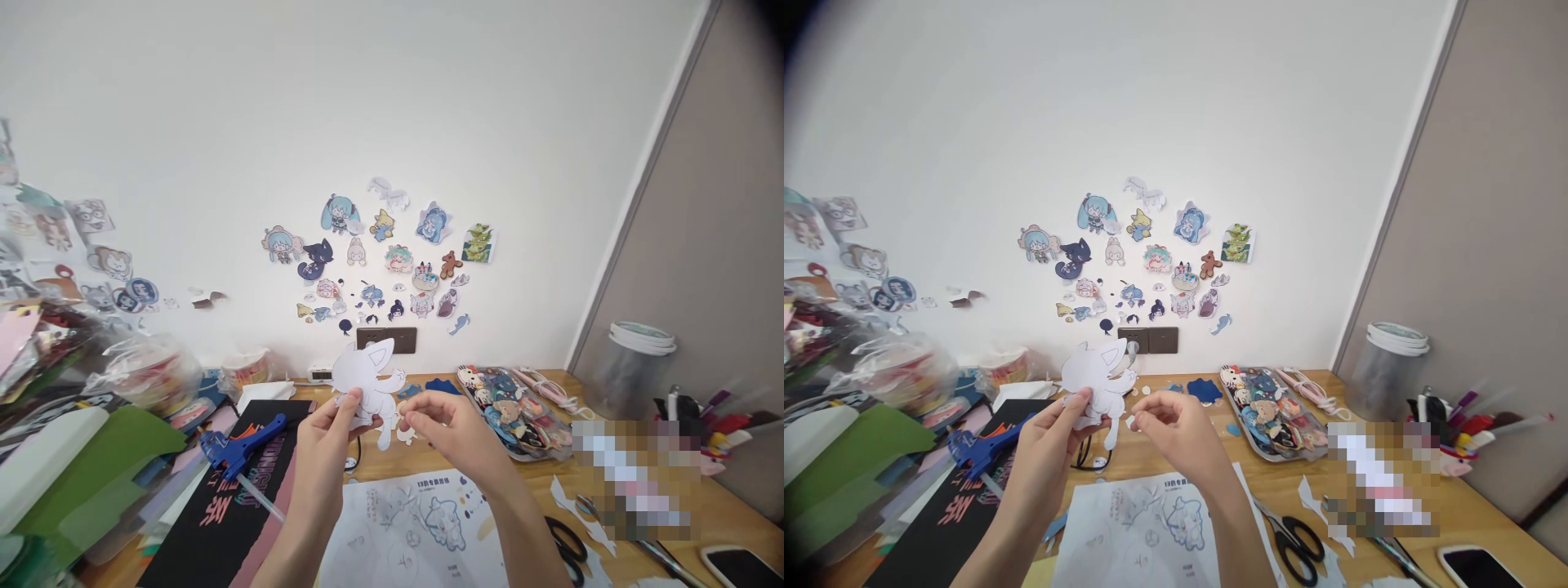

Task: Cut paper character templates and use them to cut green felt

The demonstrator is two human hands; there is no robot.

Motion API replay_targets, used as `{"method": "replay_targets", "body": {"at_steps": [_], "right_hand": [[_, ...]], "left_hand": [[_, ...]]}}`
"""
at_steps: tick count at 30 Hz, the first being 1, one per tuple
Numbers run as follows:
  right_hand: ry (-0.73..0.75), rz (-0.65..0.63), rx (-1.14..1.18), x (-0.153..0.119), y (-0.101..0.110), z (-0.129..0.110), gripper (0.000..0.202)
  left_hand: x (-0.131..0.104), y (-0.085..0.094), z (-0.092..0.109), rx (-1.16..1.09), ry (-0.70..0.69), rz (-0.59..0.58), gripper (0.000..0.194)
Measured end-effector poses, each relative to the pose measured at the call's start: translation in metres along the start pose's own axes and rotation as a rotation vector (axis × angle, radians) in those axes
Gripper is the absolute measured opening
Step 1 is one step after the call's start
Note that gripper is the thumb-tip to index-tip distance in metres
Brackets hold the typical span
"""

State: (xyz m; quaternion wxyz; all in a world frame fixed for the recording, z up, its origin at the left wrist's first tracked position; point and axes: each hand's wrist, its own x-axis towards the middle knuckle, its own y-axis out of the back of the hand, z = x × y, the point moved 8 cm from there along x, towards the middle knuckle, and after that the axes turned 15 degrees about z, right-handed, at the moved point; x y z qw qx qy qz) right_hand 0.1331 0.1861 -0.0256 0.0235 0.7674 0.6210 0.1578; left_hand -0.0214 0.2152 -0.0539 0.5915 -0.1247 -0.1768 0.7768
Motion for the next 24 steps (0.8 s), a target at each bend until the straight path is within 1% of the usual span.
{"method": "replay_targets", "body": {"at_steps": [7, 16, 18, 22, 24], "right_hand": [[0.076, -0.023, 0.036, -0.002, -0.011, -0.006, 0.013], [0.117, -0.024, 0.016, -0.003, -0.009, -0.009, 0.015], [0.122, -0.032, 0.015, -0.003, -0.009, -0.010, 0.015], [0.139, -0.030, 0.024, -0.005, -0.008, -0.012, 0.015], [0.139, -0.032, 0.031, -0.006, -0.008, -0.013, 0.015]], "left_hand": [[-0.002, -0.001, -0.003, -0.013, 0.029, -0.005, 0.023], [-0.003, -0.003, -0.005, -0.043, 0.065, -0.005, 0.021], [-0.003, -0.004, -0.006, -0.072, 0.104, -0.014, 0.021], [-0.004, -0.009, -0.010, -0.127, 0.242, -0.054, 0.019], [-0.005, -0.012, -0.012, -0.131, 0.289, -0.073, 0.017]]}}
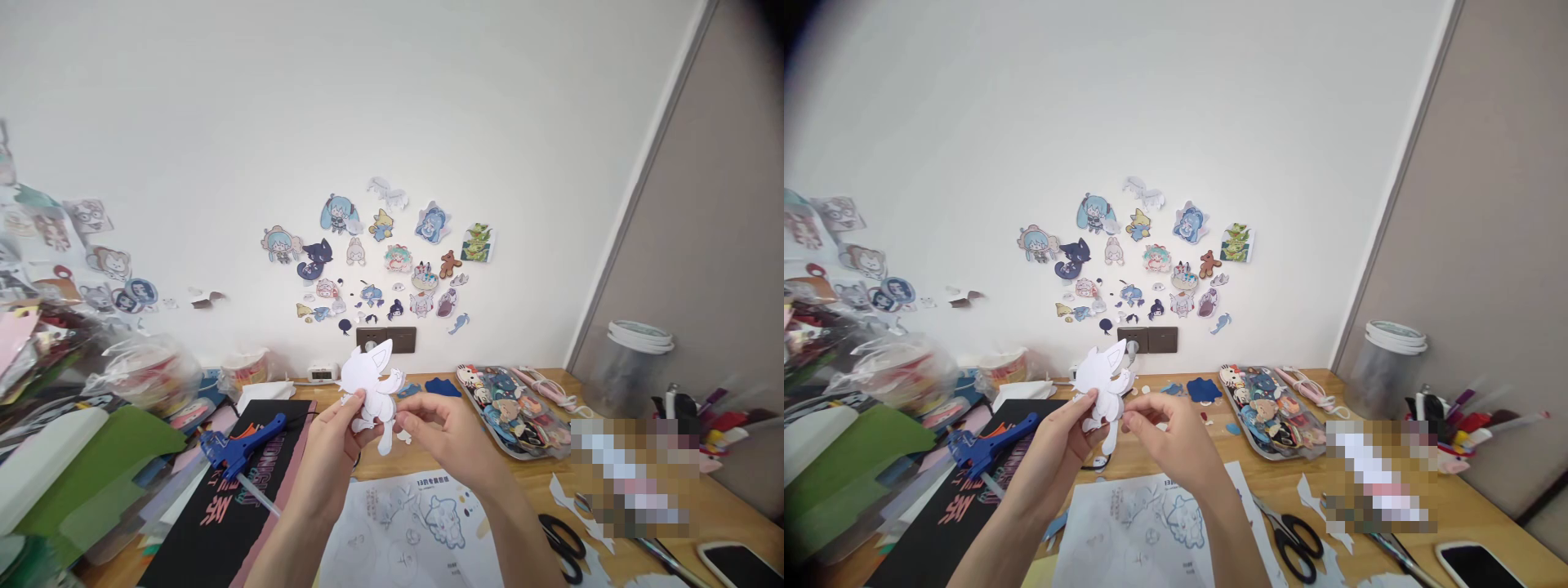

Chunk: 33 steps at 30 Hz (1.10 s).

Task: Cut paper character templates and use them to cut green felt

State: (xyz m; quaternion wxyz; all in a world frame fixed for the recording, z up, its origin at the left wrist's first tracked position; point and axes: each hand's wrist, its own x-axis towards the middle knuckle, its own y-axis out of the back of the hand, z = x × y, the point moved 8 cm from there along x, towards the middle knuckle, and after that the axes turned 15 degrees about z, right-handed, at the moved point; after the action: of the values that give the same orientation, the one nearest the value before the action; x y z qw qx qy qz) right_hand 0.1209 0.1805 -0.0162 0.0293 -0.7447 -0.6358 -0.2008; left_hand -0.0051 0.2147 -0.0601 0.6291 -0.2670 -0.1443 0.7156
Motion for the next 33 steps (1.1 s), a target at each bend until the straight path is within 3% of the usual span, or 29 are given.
{"method": "replay_targets", "body": {"at_steps": [5, 17, 33], "right_hand": [[-0.007, -0.006, -0.015, 0.000, -0.001, -0.001, 0.015], [-0.057, -0.011, -0.058, 0.001, 0.000, 0.006, 0.020], [-0.110, 0.077, 0.029, 0.006, 0.003, 0.017, 0.027]], "left_hand": [[0.002, 0.000, -0.003, -0.006, 0.021, 0.010, 0.012], [0.000, 0.007, 0.008, 0.090, -0.231, 0.055, 0.021], [-0.001, 0.002, 0.009, 0.148, -0.239, -0.008, 0.023]]}}
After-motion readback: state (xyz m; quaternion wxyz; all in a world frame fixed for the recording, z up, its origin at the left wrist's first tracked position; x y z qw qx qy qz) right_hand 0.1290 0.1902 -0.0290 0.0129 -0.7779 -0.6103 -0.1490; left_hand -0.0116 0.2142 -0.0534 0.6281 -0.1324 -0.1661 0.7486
